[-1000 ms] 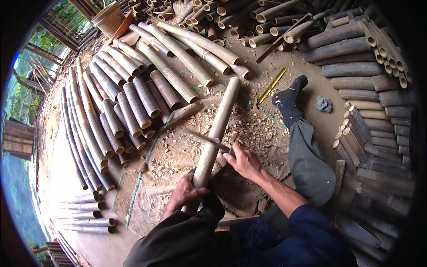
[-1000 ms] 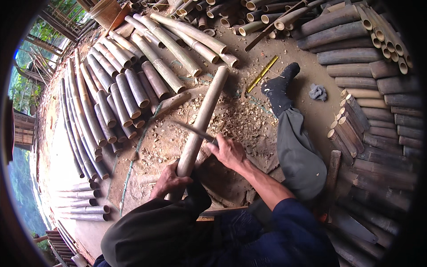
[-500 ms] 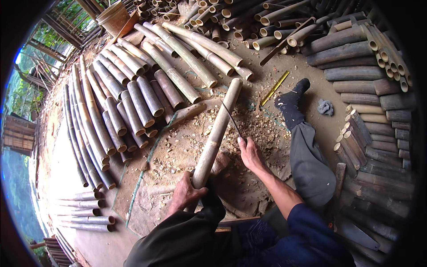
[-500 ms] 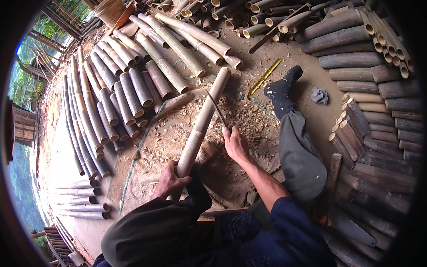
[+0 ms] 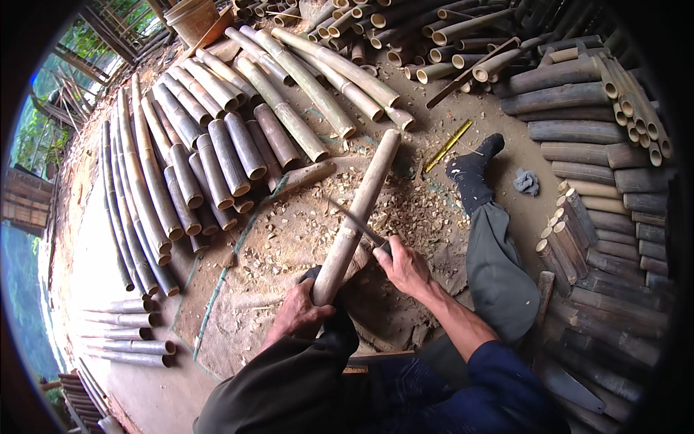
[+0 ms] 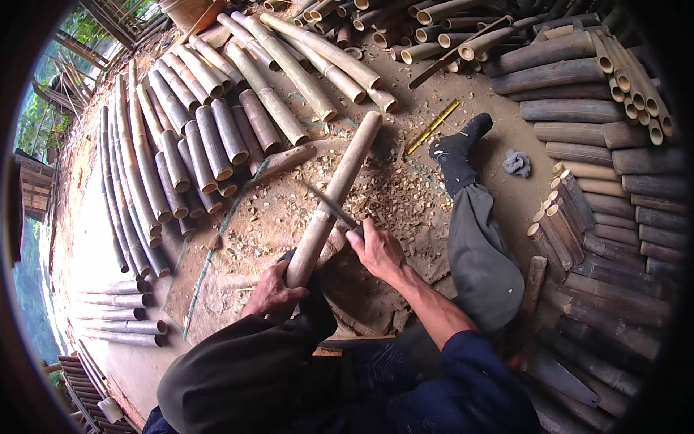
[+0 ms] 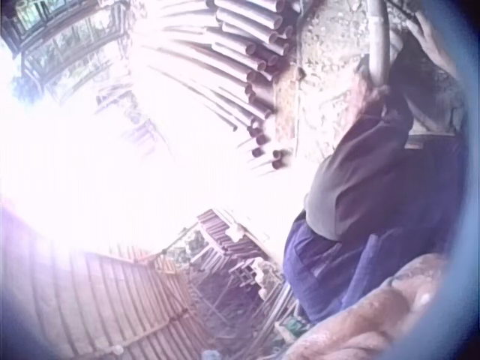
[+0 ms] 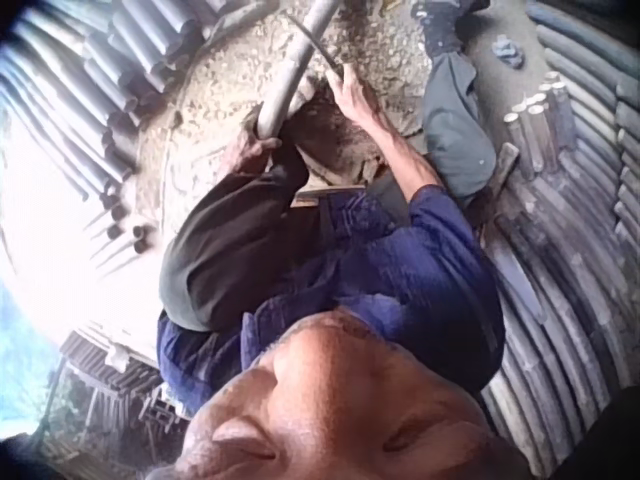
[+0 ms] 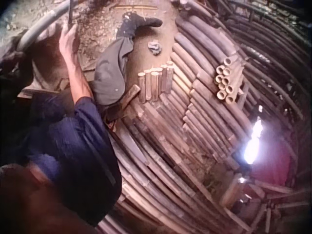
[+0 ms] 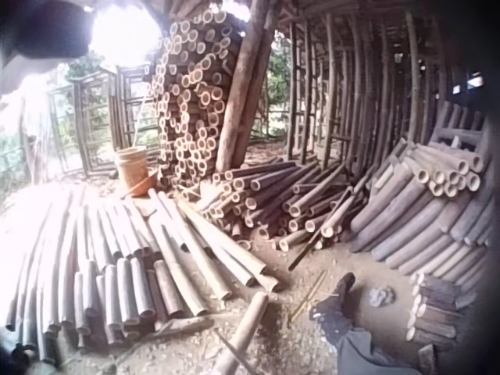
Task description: The person sits on the ground and uses a knife to sharpen the end of a bamboo pole. They repeatedly scrape the knife along the bamboo to create a tapered point, then place the finished piece into a pile of similar poles.
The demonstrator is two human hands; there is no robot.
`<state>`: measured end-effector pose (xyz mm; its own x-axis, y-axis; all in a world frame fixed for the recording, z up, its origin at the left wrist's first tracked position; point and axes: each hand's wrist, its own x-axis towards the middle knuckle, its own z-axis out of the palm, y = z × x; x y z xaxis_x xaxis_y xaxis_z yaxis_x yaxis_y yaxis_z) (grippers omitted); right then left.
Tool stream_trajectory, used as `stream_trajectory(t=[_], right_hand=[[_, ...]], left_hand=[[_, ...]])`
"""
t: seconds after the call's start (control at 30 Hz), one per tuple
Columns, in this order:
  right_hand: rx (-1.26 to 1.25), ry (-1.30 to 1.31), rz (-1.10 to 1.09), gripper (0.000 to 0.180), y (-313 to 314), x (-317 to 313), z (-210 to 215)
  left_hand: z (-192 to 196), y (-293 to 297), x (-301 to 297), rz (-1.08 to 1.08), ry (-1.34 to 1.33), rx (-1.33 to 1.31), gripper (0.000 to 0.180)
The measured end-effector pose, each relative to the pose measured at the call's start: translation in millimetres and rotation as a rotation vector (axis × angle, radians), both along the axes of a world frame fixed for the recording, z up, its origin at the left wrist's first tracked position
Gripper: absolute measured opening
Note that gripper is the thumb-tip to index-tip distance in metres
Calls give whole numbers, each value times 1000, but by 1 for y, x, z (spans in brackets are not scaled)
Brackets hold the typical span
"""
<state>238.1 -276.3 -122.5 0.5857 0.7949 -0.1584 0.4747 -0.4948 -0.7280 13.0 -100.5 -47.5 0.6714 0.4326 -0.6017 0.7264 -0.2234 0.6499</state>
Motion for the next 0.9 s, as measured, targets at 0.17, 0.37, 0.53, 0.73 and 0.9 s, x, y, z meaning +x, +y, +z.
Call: stream_trajectory(t=[0.17,0.37,0.53,0.73,0.9], right_hand=[[-113,-51,16,41,-4,1,22],[39,-172,335,45,-6,-13,24],[-90,22,79,44,5,8,17],[-1,38,-68,44,17,-5,6],[0,-63,163,44,4,-4,3]], left_hand=[[3,-6,10,-33,45,27,63],[-2,-7,4,-62,-3,162,62],[9,-10,7,94,36,81,69],[2,-2,7,57,27,71,65],[2,0,6,59,-6,-19,65]])
